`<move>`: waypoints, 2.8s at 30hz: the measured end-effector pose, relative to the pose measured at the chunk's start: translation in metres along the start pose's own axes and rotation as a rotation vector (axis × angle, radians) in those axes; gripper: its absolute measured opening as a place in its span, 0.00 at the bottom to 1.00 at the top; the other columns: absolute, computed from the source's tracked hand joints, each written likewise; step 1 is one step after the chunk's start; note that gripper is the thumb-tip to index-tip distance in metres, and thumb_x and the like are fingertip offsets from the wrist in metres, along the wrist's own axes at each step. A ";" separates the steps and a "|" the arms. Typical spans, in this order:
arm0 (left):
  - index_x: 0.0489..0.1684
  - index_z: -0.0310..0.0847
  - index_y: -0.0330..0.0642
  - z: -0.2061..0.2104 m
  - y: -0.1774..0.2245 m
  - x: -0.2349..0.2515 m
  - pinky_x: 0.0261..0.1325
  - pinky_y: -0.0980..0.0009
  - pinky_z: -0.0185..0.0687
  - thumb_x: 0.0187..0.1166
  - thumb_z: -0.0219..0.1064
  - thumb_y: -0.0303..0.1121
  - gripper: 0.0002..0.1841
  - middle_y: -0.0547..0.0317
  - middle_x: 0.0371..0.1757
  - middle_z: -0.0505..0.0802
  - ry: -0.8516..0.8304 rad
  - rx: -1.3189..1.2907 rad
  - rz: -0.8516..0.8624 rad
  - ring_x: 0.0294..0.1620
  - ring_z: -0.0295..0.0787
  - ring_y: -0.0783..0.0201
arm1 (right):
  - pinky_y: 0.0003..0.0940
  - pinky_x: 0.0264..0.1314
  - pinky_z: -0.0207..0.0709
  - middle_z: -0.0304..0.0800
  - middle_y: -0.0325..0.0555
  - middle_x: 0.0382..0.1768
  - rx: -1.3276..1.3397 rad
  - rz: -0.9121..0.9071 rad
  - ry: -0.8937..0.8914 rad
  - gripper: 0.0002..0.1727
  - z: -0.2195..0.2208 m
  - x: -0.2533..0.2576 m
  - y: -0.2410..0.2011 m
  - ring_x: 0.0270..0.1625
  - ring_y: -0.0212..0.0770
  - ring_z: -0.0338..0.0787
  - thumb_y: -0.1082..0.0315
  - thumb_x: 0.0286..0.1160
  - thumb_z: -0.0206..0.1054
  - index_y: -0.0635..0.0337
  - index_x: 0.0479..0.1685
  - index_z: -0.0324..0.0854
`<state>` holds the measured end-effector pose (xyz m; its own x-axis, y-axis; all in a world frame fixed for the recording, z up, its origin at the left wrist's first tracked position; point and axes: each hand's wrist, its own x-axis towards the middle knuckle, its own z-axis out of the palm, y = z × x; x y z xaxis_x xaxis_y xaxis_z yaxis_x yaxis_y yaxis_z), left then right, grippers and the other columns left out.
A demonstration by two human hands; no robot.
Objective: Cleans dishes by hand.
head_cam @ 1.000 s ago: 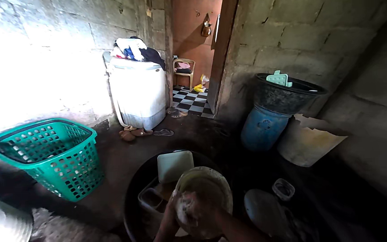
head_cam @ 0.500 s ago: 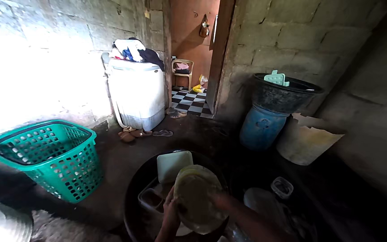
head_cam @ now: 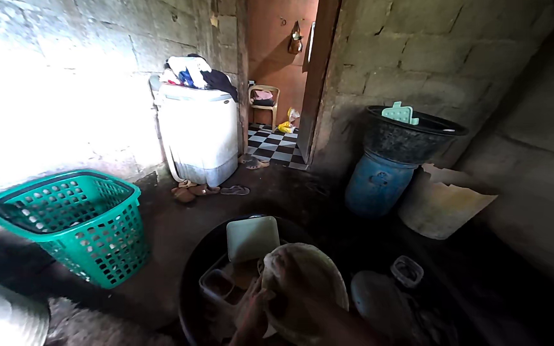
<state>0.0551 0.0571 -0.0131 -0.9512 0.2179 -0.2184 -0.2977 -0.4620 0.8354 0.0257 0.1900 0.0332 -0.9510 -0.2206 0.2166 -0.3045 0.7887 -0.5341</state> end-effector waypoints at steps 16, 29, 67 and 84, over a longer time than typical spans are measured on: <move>0.85 0.61 0.38 -0.001 0.006 0.001 0.48 0.59 0.88 0.80 0.56 0.23 0.30 0.44 0.56 0.89 0.031 0.078 -0.035 0.47 0.90 0.58 | 0.46 0.92 0.58 0.71 0.73 0.81 -0.066 0.092 -0.058 0.23 0.007 -0.007 0.017 0.87 0.63 0.70 0.72 0.90 0.49 0.79 0.76 0.72; 0.90 0.56 0.42 0.001 0.006 0.003 0.46 0.59 0.84 0.76 0.56 0.19 0.36 0.40 0.64 0.85 -0.026 0.278 -0.041 0.47 0.86 0.57 | 0.51 0.89 0.61 0.70 0.69 0.81 -0.086 0.414 -0.132 0.24 -0.012 0.022 0.007 0.86 0.63 0.68 0.73 0.83 0.59 0.73 0.77 0.73; 0.87 0.59 0.35 -0.020 0.014 0.020 0.61 0.59 0.82 0.88 0.53 0.26 0.27 0.37 0.72 0.81 0.380 0.010 0.183 0.60 0.84 0.56 | 0.61 0.87 0.60 0.70 0.68 0.83 -0.152 0.190 -0.671 0.28 -0.002 -0.012 0.021 0.85 0.65 0.70 0.64 0.86 0.63 0.67 0.82 0.71; 0.84 0.62 0.32 -0.017 -0.003 0.027 0.63 0.56 0.81 0.90 0.55 0.29 0.24 0.35 0.69 0.83 0.375 0.038 0.057 0.60 0.84 0.52 | 0.50 0.86 0.65 0.78 0.72 0.75 0.421 0.086 -0.400 0.25 0.038 -0.034 0.007 0.79 0.61 0.77 0.67 0.81 0.66 0.75 0.74 0.77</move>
<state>0.0283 0.0492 -0.0300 -0.9319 -0.1407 -0.3344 -0.2465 -0.4305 0.8683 0.0543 0.1810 -0.0088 -0.8945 -0.4297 -0.1232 -0.1424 0.5353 -0.8326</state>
